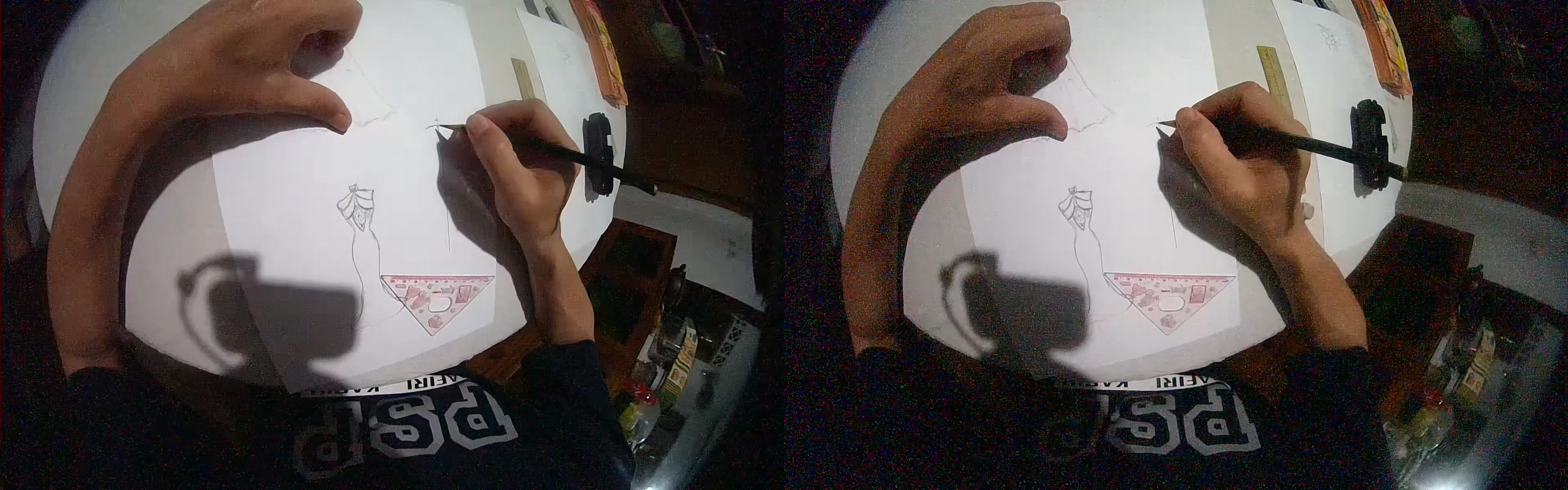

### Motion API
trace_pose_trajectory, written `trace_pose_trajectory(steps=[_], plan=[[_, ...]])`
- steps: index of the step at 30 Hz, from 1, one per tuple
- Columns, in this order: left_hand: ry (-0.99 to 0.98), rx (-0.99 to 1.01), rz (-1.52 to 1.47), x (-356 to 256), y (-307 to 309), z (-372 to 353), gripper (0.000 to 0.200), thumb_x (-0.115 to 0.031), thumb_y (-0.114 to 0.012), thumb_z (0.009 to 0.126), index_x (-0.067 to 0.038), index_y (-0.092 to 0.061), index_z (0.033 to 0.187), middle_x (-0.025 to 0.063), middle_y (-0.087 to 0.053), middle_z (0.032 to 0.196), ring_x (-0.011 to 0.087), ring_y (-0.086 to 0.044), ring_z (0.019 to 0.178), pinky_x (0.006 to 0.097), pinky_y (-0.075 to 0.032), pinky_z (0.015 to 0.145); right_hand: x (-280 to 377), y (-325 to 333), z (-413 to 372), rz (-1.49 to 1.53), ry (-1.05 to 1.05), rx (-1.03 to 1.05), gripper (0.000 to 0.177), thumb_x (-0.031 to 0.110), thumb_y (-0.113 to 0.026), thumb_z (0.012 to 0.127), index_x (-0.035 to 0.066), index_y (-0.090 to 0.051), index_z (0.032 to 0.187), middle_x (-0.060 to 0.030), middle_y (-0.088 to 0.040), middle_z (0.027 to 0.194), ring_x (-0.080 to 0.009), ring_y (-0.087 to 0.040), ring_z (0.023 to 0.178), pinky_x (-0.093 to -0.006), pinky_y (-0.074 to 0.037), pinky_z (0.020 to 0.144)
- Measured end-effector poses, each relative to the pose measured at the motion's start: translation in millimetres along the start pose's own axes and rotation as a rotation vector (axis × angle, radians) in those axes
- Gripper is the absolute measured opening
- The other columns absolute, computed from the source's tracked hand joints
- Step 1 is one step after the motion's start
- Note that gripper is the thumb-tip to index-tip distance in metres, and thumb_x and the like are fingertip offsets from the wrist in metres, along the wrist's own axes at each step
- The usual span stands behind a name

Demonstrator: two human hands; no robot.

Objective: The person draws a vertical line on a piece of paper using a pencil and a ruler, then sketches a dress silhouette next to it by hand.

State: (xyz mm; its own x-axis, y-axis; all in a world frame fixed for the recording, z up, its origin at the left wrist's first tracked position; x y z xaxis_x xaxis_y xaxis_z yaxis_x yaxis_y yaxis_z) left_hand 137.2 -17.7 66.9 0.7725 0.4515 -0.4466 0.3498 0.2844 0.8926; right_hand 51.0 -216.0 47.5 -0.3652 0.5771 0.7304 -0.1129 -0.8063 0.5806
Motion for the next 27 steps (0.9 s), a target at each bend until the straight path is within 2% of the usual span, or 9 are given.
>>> trace_pose_trajectory(steps=[2, 3, 4, 5, 6, 8, 13, 27], plan=[[-0.027, -0.002, 0.006, 1, -1, -1, 0.049, -0.039, -0.09, 0.075, -0.003, -0.057, 0.081, 0.0093, -0.059, 0.076, 0.0241, -0.057, 0.069, 0.0366, -0.045, 0.061, 3, -1, 0, -0.011, 0.045, 0.008, 0.013, 0.008, -0.071, 0.092, -0.003, -0.067, 0.086, -0.0109, -0.069, 0.074, -0.0146, -0.069, 0.064, -0.0265, -0.055, 0.055], [-0.027, -0.002, 0.006, -1, 0, 0, 0.049, -0.039, -0.09, 0.075, -0.003, -0.057, 0.081, 0.0093, -0.059, 0.076, 0.0241, -0.057, 0.069, 0.0366, -0.045, 0.061, 1, 0, 0, 0.048, -0.054, -0.018, 0.013, 0.008, -0.071, 0.092, -0.003, -0.067, 0.086, -0.0109, -0.069, 0.075, -0.0144, -0.069, 0.065, -0.0262, -0.055, 0.056], [0.06, 0.025, -0.001, -1, -1, 1, 0.049, -0.039, -0.09, 0.075, -0.003, -0.057, 0.082, 0.0095, -0.059, 0.077, 0.0241, -0.057, 0.07, 0.0364, -0.045, 0.061, -2, 2, -1, 0.108, -0.153, -0.044, 0.013, 0.009, -0.071, 0.092, -0.002, -0.068, 0.086, -0.011, -0.07, 0.076, -0.0143, -0.07, 0.067, -0.026, -0.056, 0.057], [0.147, 0.051, -0.006, 0, -1, 0, 0.049, -0.039, -0.09, 0.075, -0.003, -0.057, 0.082, 0.0097, -0.059, 0.077, 0.0241, -0.057, 0.071, 0.0362, -0.046, 0.062, -4, 1, -2, 0.108, -0.152, -0.044, 0.013, 0.009, -0.071, 0.092, -0.002, -0.068, 0.086, -0.011, -0.07, 0.076, -0.0143, -0.07, 0.067, -0.026, -0.056, 0.057], [0.148, 0.05, -0.006, -3, 3, -2, 0.049, -0.039, -0.09, 0.075, -0.003, -0.057, 0.082, 0.0097, -0.059, 0.077, 0.0241, -0.057, 0.071, 0.0362, -0.046, 0.062, -4, 0, -1, 0.099, -0.107, -0.026, 0.013, 0.009, -0.071, 0.093, -0.002, -0.068, 0.086, -0.0109, -0.07, 0.077, -0.0143, -0.07, 0.068, -0.026, -0.056, 0.058], [0.058, 0.056, -0.004, -9, 6, -3, 0.048, -0.038, -0.09, 0.075, -0.003, -0.058, 0.082, 0.0101, -0.059, 0.078, 0.0243, -0.058, 0.072, 0.0361, -0.046, 0.063, -4, -2, 0, 0.088, -0.066, -0.008, 0.013, 0.009, -0.071, 0.093, -0.002, -0.068, 0.086, -0.0109, -0.07, 0.078, -0.0144, -0.071, 0.07, -0.0261, -0.056, 0.058], [0.048, 0.055, 0.015, -9, 5, -3, 0.049, -0.04, -0.089, 0.075, -0.003, -0.058, 0.082, 0.0101, -0.059, 0.078, 0.025, -0.058, 0.072, 0.0367, -0.046, 0.063, -3, -2, -1, 0.075, -0.141, -0.015, 0.013, 0.01, -0.071, 0.093, -0.002, -0.069, 0.09, -0.011, -0.07, 0.078, -0.0154, -0.071, 0.069, -0.0262, -0.056, 0.058], [-0.013, -0.009, 0.029, -5, 3, -3, 0.05, -0.041, -0.089, 0.075, -0.003, -0.058, 0.082, 0.0102, -0.06, 0.077, 0.026, -0.059, 0.071, 0.0372, -0.047, 0.063, 4, -4, 1, 0.027, -0.108, 0.019, 0.012, 0.008, -0.071, 0.092, -0.003, -0.068, 0.091, -0.0125, -0.071, 0.078, -0.0162, -0.071, 0.07, -0.027, -0.057, 0.062]])
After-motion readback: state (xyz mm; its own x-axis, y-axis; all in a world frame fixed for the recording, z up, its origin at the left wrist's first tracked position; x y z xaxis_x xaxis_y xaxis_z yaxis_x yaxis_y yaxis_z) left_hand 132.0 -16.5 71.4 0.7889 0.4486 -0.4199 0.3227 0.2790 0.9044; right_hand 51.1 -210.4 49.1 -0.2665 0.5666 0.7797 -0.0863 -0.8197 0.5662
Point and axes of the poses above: each hand's wrist, its own z-axis towards the middle knuckle, its own y-axis out of the back of the hand, x = y × z, the point moved 7 cm from there along z, towards the middle knuckle
